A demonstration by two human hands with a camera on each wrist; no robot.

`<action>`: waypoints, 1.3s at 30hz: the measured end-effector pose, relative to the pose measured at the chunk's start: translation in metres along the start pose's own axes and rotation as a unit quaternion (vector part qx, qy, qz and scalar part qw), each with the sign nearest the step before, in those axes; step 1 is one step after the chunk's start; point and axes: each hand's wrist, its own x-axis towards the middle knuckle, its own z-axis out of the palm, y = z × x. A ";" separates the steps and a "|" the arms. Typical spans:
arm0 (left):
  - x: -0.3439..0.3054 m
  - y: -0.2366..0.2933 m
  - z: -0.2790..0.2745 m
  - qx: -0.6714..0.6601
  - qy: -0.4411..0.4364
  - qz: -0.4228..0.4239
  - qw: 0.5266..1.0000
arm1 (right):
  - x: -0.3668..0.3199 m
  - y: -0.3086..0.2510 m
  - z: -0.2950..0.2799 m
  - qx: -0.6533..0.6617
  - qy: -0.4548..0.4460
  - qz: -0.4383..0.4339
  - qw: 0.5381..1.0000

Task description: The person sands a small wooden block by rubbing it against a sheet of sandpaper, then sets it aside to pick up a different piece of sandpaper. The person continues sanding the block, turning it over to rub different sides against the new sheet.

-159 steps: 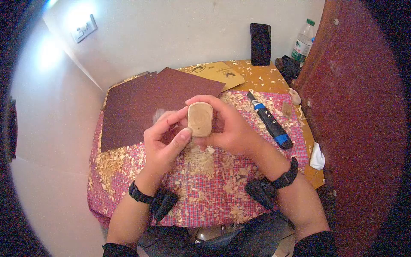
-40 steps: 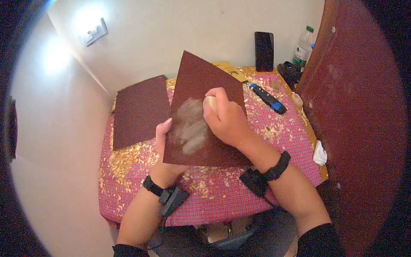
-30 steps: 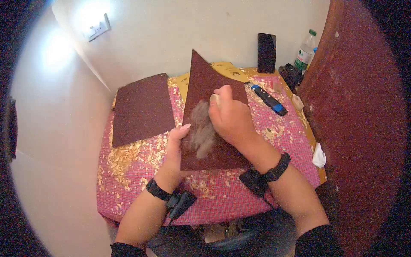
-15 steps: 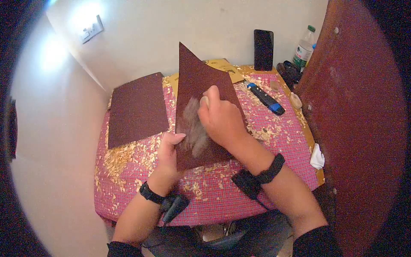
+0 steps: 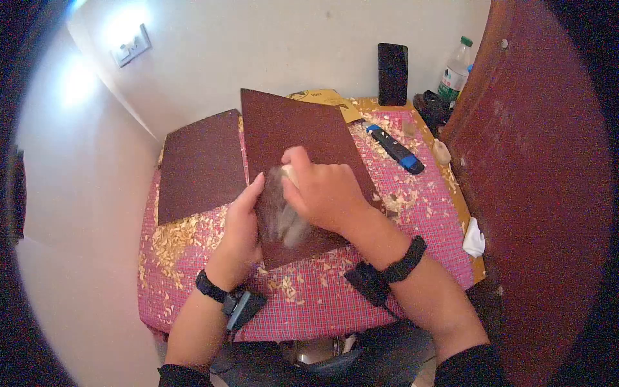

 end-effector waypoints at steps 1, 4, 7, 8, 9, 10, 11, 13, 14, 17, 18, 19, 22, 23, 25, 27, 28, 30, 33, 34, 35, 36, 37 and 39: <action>0.001 0.001 0.000 0.000 -0.001 -0.001 1.000 | 0.000 -0.002 -0.004 0.000 0.000 0.001 1.000; 0.002 0.006 -0.003 -0.129 -0.005 -0.024 0.991 | 0.007 0.003 -0.013 0.020 0.017 0.102 0.994; 0.000 0.005 -0.006 -0.137 -0.008 -0.013 0.990 | 0.010 0.014 -0.014 0.094 0.129 -0.011 0.987; -0.001 0.004 -0.004 -0.124 -0.006 -0.013 0.992 | 0.011 0.015 -0.012 0.094 0.129 -0.011 0.987; -0.002 0.004 -0.003 -0.111 -0.004 -0.015 0.994 | 0.011 0.018 -0.010 0.102 0.132 -0.073 0.983; -0.002 0.003 -0.001 -0.111 -0.005 -0.015 0.994 | 0.012 0.020 -0.007 0.111 0.134 -0.134 0.976; -0.002 0.002 0.000 -0.086 -0.005 -0.003 0.996 | 0.012 0.020 -0.004 0.110 0.134 -0.135 0.976; -0.001 0.001 -0.002 -0.063 -0.001 0.014 0.998 | 0.013 0.015 0.003 0.159 0.167 -0.158 0.960; 0.002 -0.001 -0.005 -0.097 -0.020 0.000 0.995 | 0.012 0.014 0.003 0.161 0.166 -0.160 0.959; 0.002 0.001 -0.003 -0.089 -0.019 0.002 0.996 | 0.008 0.014 0.003 0.195 0.093 -0.056 0.975; 0.001 0.002 -0.001 -0.047 0.001 0.017 0.999 | 0.007 0.012 0.000 0.195 0.093 -0.056 0.975; 0.001 0.001 0.001 -0.047 0.001 0.017 0.999 | 0.006 0.009 -0.004 0.246 0.071 -0.016 0.967; 0.002 -0.002 0.006 0.007 0.018 0.082 0.996 | 0.007 0.012 0.007 0.359 0.080 0.050 0.928; 0.003 -0.003 0.006 0.033 0.015 0.091 0.995 | 0.009 0.013 0.013 0.424 0.108 0.074 0.896; 0.006 -0.006 0.003 0.060 0.013 0.100 0.993 | 0.010 0.005 0.012 0.456 0.111 0.104 0.877; 0.007 -0.009 0.001 0.174 0.023 0.149 0.973 | 0.010 0.004 0.011 0.488 0.114 0.133 0.855; 0.006 -0.009 0.001 0.174 0.023 0.150 0.973 | 0.009 0.006 0.009 0.430 0.088 0.126 0.890; 0.002 -0.006 0.004 0.253 0.012 0.172 0.952 | 0.009 0.006 0.005 0.368 0.063 0.118 0.920; -0.002 -0.008 0.010 0.225 0.001 0.153 0.962 | 0.008 0.001 0.002 0.126 0.109 0.007 0.986; -0.002 -0.008 0.011 0.227 -0.001 0.153 0.962 | 0.007 -0.001 0.003 0.126 0.112 0.007 0.986; -0.002 -0.010 0.012 0.201 -0.018 0.155 0.967 | 0.006 -0.003 0.002 0.165 0.105 0.040 0.980; -0.002 -0.011 0.013 0.176 -0.035 0.156 0.971 | 0.005 -0.007 0.001 0.203 0.098 0.073 0.971; -0.001 -0.015 0.012 0.176 -0.036 0.155 0.971 | 0.007 -0.011 0.001 0.203 0.099 0.074 0.971; 0.003 -0.023 0.007 0.147 -0.053 0.160 0.975 | 0.011 -0.019 0.000 0.265 0.168 0.085 0.946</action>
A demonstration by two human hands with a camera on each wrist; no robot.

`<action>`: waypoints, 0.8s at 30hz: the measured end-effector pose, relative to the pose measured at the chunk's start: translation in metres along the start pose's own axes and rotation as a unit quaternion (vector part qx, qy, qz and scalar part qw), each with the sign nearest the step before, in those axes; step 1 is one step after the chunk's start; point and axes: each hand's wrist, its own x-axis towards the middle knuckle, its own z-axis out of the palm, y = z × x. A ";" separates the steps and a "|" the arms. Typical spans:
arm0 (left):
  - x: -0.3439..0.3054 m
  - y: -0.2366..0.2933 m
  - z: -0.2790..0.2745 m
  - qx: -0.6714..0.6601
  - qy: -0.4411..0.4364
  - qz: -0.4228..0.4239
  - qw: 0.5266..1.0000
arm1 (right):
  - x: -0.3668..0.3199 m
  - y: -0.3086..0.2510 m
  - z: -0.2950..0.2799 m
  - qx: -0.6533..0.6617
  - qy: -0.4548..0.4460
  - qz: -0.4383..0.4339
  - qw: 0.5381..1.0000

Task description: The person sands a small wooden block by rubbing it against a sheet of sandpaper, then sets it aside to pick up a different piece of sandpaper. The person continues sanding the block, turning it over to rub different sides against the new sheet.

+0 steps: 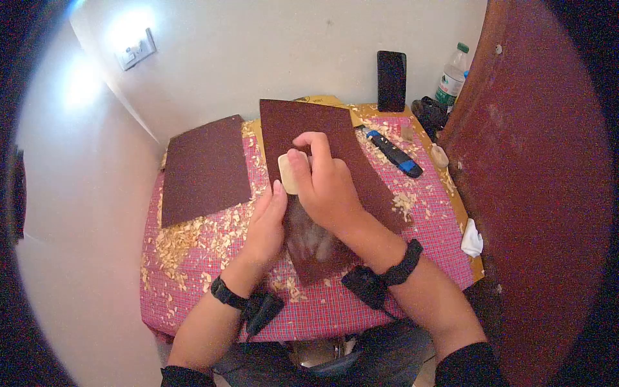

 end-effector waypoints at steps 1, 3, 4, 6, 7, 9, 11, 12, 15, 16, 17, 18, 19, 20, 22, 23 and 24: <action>0.000 -0.003 -0.002 0.000 0.000 0.000 1.000 | 0.000 0.000 0.001 0.000 0.000 0.000 1.000; 0.000 -0.005 -0.005 0.041 0.010 0.029 0.999 | 0.000 0.002 0.004 -0.094 0.001 0.011 0.996; -0.001 -0.004 -0.004 0.042 0.011 0.028 0.999 | -0.002 0.001 0.005 -0.094 0.000 0.012 0.996; -0.004 0.003 -0.001 0.088 0.032 0.048 0.994 | -0.006 -0.003 0.007 -0.146 -0.016 0.002 0.989; -0.005 0.012 0.003 0.090 0.032 0.049 0.994 | -0.010 -0.003 0.009 -0.145 -0.015 0.001 0.989; -0.005 0.026 0.009 0.024 0.146 -0.073 0.986 | -0.017 0.002 0.012 -0.158 -0.055 -0.009 0.986; -0.005 0.021 0.010 -0.011 0.138 -0.066 0.988 | -0.013 0.000 0.012 -0.181 -0.052 -0.012 0.982; -0.003 0.014 0.008 0.001 0.125 -0.044 0.991 | -0.007 -0.001 0.012 -0.219 -0.017 -0.014 0.975; -0.002 0.005 -0.002 0.067 0.088 -0.008 0.994 | 0.001 -0.001 0.009 -0.256 0.017 -0.006 0.966; -0.002 0.004 -0.006 0.124 0.066 0.007 0.990 | 0.002 -0.001 0.010 -0.252 0.016 0.002 0.968; 0.000 0.003 -0.007 0.125 0.067 0.008 0.990 | 0.002 0.001 0.010 -0.251 0.016 0.001 0.968; 0.001 0.001 -0.009 0.134 0.058 0.033 0.989 | 0.001 0.005 0.010 -0.244 0.017 0.002 0.970; 0.002 0.000 -0.009 0.141 0.049 0.057 0.987 | -0.001 0.008 0.009 -0.238 0.018 0.004 0.971; 0.005 0.001 -0.009 0.141 0.050 0.056 0.987 | -0.004 0.008 0.007 -0.238 0.017 0.004 0.971; 0.013 0.005 -0.007 -0.008 0.105 0.032 0.994 | -0.007 0.009 0.004 -0.234 -0.049 -0.001 0.971; 0.014 0.007 -0.007 -0.009 0.107 0.032 0.994 | -0.009 0.009 0.005 -0.233 -0.051 -0.002 0.971; 0.014 0.008 -0.006 -0.037 0.133 -0.007 0.990 | -0.012 0.007 0.005 -0.253 -0.082 -0.005 0.964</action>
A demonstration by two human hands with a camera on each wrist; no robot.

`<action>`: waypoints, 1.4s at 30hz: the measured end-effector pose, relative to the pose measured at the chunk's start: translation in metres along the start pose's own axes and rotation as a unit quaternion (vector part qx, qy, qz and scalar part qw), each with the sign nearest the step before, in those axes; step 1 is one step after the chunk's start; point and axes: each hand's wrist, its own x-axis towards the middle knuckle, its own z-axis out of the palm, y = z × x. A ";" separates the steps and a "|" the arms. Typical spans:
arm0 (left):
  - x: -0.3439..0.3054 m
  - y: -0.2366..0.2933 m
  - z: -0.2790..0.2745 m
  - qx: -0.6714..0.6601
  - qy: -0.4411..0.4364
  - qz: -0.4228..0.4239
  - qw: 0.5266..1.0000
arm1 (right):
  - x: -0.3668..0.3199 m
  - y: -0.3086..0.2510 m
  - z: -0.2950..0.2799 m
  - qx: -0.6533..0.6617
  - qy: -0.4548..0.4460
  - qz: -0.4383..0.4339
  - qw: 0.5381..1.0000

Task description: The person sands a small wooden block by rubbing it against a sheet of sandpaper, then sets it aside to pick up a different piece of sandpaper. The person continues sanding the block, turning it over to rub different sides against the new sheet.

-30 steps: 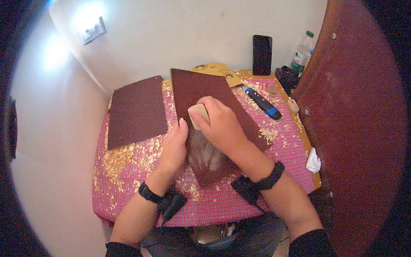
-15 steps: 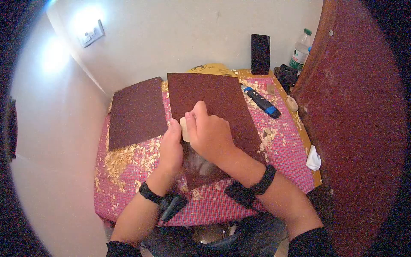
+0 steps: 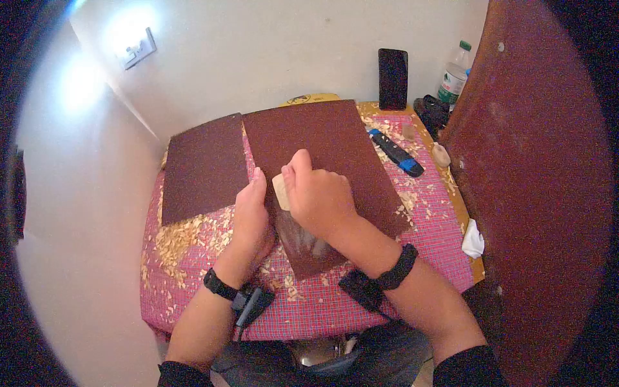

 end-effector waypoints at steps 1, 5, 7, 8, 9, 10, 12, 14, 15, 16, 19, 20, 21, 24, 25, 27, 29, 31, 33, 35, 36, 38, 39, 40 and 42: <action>-0.001 0.001 0.000 -0.022 0.026 -0.042 0.998 | -0.001 -0.002 0.000 -0.020 -0.030 -0.008 0.999; -0.006 -0.004 -0.002 0.160 0.042 0.046 0.985 | 0.008 -0.010 -0.002 -0.072 0.048 -0.007 0.996; -0.005 -0.009 -0.003 0.176 0.012 0.084 0.981 | 0.014 -0.013 -0.005 -0.096 0.085 -0.003 0.992; -0.005 -0.010 -0.005 0.176 0.014 0.084 0.981 | 0.011 -0.014 -0.004 -0.096 0.084 -0.004 0.992; -0.005 -0.010 -0.005 0.167 0.036 0.074 0.982 | 0.006 -0.015 -0.001 -0.105 0.065 -0.007 0.992; -0.007 -0.005 -0.003 0.159 0.056 0.065 0.984 | 0.001 -0.016 0.000 -0.113 0.046 -0.010 0.992; -0.009 0.002 0.004 0.089 0.071 0.030 0.993 | -0.006 -0.020 0.000 -0.114 0.022 -0.012 0.993; -0.007 0.000 0.009 0.023 0.077 0.023 0.996 | -0.001 -0.022 0.000 -0.115 -0.002 -0.015 0.993; -0.008 -0.001 0.007 0.023 0.077 0.022 0.997 | 0.008 -0.020 0.000 -0.130 0.039 0.002 0.991; -0.009 -0.004 0.003 0.111 0.053 0.060 0.991 | 0.013 -0.018 0.000 -0.144 0.080 0.018 0.986; -0.003 -0.010 -0.009 0.257 0.027 0.112 0.960 | 0.003 -0.022 -0.001 -0.143 0.021 0.033 0.989; -0.001 -0.007 -0.007 0.158 0.053 0.071 0.983 | 0.000 -0.024 0.000 -0.143 0.020 0.032 0.989; 0.000 -0.004 -0.004 0.058 0.077 0.031 0.995 | -0.004 -0.026 0.001 -0.143 0.005 0.016 0.990; -0.006 -0.003 0.000 0.130 0.075 0.082 0.985 | 0.010 -0.021 -0.001 -0.137 0.025 0.011 0.990; -0.007 -0.006 -0.003 0.219 0.054 0.131 0.965 | 0.015 -0.018 -0.001 -0.131 0.058 0.020 0.989; -0.004 -0.010 -0.008 0.235 0.064 0.122 0.962 | 0.007 -0.019 0.000 -0.132 0.048 0.022 0.990; 0.000 -0.010 -0.011 0.160 0.071 0.091 0.980 | -0.005 -0.024 0.000 -0.131 -0.013 0.023 0.991; 0.001 -0.016 -0.009 0.142 0.075 0.094 0.982 | 0.002 -0.022 0.001 -0.137 0.016 0.017 0.990; 0.001 -0.018 -0.009 0.123 0.079 0.096 0.985 | 0.013 -0.018 0.000 -0.144 0.045 0.010 0.989; -0.003 -0.019 -0.009 0.237 0.061 0.141 0.959 | 0.018 -0.013 -0.002 -0.142 0.056 0.043 0.987; -0.002 -0.021 -0.012 0.220 0.059 0.116 0.967 | 0.011 -0.015 -0.001 -0.141 0.054 0.041 0.988; 0.002 -0.015 -0.012 0.179 0.075 0.107 0.975 | -0.005 -0.021 0.000 -0.152 -0.022 0.023 0.988; 0.002 -0.012 -0.011 0.138 0.086 0.096 0.982 | -0.003 -0.020 0.001 -0.152 -0.021 0.023 0.988; 0.000 -0.011 -0.007 0.103 0.096 0.085 0.986 | 0.000 -0.018 0.002 -0.142 0.002 0.010 0.990; -0.003 -0.013 -0.006 0.180 0.089 0.119 0.972 | 0.013 -0.017 -0.001 -0.147 0.051 0.011 0.988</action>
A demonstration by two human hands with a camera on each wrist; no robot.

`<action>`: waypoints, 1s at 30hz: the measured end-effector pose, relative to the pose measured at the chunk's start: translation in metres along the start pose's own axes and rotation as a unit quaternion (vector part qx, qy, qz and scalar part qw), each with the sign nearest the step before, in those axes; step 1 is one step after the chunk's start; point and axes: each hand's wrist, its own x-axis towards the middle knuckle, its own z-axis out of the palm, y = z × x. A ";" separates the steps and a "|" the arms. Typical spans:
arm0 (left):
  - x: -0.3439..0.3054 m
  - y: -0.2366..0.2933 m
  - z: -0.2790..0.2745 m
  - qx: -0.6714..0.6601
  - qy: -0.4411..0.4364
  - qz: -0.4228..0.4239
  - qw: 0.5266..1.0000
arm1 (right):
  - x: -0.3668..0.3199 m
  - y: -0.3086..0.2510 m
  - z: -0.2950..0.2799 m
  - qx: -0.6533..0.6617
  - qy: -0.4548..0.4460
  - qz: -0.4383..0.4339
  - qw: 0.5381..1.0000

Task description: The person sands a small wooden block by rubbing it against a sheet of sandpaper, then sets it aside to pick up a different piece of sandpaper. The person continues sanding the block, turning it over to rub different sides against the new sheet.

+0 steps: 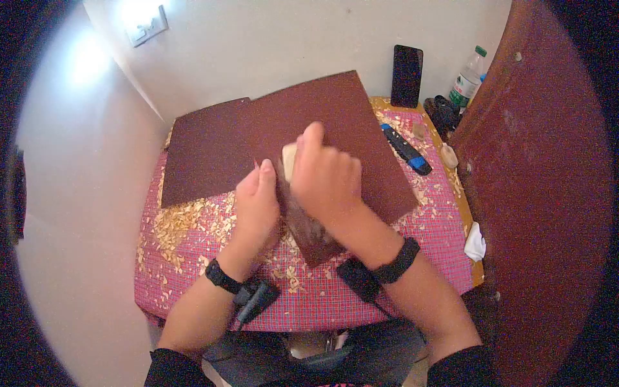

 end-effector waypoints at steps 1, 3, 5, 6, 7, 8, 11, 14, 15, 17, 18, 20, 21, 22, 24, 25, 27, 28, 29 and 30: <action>-0.001 0.001 0.000 0.073 -0.006 0.041 0.996 | 0.001 0.001 0.001 -0.001 -0.002 -0.001 1.000; 0.002 0.003 -0.004 0.105 -0.010 0.062 0.993 | -0.001 0.002 0.003 0.012 0.005 0.014 1.000; 0.007 0.003 -0.007 0.015 -0.005 -0.007 1.000 | -0.018 -0.008 -0.001 0.015 -0.042 -0.005 0.999; 0.006 0.005 -0.007 0.016 -0.005 -0.006 1.000 | -0.024 -0.012 -0.003 0.016 -0.086 -0.019 0.996; 0.006 0.006 -0.005 -0.005 0.006 -0.013 1.000 | -0.020 -0.011 -0.002 0.016 -0.086 -0.019 0.996; 0.005 0.006 -0.004 -0.026 0.016 -0.020 0.999 | -0.011 -0.007 0.001 0.009 -0.047 -0.013 0.999; -0.001 0.001 -0.004 0.071 -0.030 0.039 0.996 | 0.001 -0.001 0.001 -0.002 -0.002 0.008 1.000; 0.008 -0.005 -0.007 0.048 -0.016 0.020 0.999 | -0.015 -0.006 -0.002 -0.006 -0.035 0.008 0.999; 0.010 -0.003 -0.007 -0.013 -0.006 -0.016 1.000 | -0.021 -0.009 -0.003 -0.006 -0.069 -0.005 0.998; 0.006 0.004 -0.008 -0.003 -0.005 -0.008 1.000 | -0.017 -0.008 -0.001 -0.003 -0.065 -0.020 0.998; 0.002 0.009 -0.008 0.046 -0.015 0.016 0.999 | -0.007 -0.003 0.003 -0.014 -0.018 -0.010 1.000; -0.005 0.013 -0.005 0.092 -0.027 0.038 0.995 | 0.004 0.007 0.004 -0.026 0.026 0.000 0.999; -0.009 0.014 -0.003 0.105 -0.045 0.067 0.991 | 0.006 0.012 0.003 -0.015 0.018 0.007 1.000; -0.011 0.013 0.000 0.118 -0.065 0.097 0.986 | 0.006 0.016 0.003 -0.004 0.010 0.014 1.000; -0.010 0.005 0.004 0.113 -0.061 0.090 0.988 | 0.004 0.020 0.003 0.001 0.005 0.023 1.000; -0.010 0.000 0.005 0.109 -0.060 0.081 0.989 | 0.001 0.021 0.003 0.006 0.000 0.036 0.999; -0.006 -0.007 0.005 0.102 -0.062 0.064 0.991 | 0.002 0.022 0.000 0.032 0.029 0.048 0.998; -0.005 -0.008 0.005 0.096 -0.060 0.046 0.993 | 0.004 0.022 -0.001 0.061 0.055 0.056 0.995; -0.005 -0.008 0.004 0.095 -0.060 0.045 0.993 | 0.004 0.023 -0.002 0.060 0.055 0.056 0.995; -0.005 -0.006 0.004 0.049 -0.068 0.009 0.996 | 0.004 0.024 -0.003 0.088 0.052 0.069 0.992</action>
